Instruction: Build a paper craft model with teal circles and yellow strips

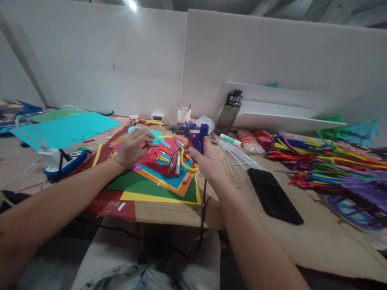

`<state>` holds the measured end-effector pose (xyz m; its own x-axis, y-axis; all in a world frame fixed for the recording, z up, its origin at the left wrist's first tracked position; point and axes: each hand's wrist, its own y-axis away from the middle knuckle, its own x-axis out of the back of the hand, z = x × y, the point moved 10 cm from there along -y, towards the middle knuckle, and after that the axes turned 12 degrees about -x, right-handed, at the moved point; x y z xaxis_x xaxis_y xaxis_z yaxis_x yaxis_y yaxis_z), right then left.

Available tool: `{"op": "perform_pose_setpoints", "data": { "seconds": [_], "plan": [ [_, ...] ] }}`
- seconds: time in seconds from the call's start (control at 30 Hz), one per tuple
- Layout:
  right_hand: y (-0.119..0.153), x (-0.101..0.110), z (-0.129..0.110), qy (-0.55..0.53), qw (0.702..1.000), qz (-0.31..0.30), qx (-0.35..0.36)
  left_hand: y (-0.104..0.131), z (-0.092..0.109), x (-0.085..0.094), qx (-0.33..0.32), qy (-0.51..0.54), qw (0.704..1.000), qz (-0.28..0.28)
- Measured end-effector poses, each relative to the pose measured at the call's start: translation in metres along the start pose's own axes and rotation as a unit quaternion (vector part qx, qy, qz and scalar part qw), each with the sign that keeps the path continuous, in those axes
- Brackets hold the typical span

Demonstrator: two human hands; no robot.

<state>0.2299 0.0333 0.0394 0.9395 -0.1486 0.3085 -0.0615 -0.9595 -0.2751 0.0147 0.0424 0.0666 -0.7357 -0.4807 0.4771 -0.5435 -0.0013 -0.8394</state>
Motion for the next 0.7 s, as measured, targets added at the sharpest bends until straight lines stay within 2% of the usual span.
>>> {"op": "perform_pose_setpoints", "data": {
  "seconds": [0.1,0.33,0.7],
  "plan": [
    [0.002,-0.007,-0.002,0.014,1.0,-0.017,-0.002,0.0,0.0,0.0,0.008,0.001,1.0,0.001],
    [0.007,-0.015,-0.017,0.119,0.991,-0.018,0.051,-0.001,-0.004,0.001,0.025,-0.009,1.0,-0.002],
    [0.008,-0.021,-0.016,0.121,0.99,-0.037,0.058,-0.003,-0.001,0.004,0.013,-0.014,1.0,0.015]
  ]
}}
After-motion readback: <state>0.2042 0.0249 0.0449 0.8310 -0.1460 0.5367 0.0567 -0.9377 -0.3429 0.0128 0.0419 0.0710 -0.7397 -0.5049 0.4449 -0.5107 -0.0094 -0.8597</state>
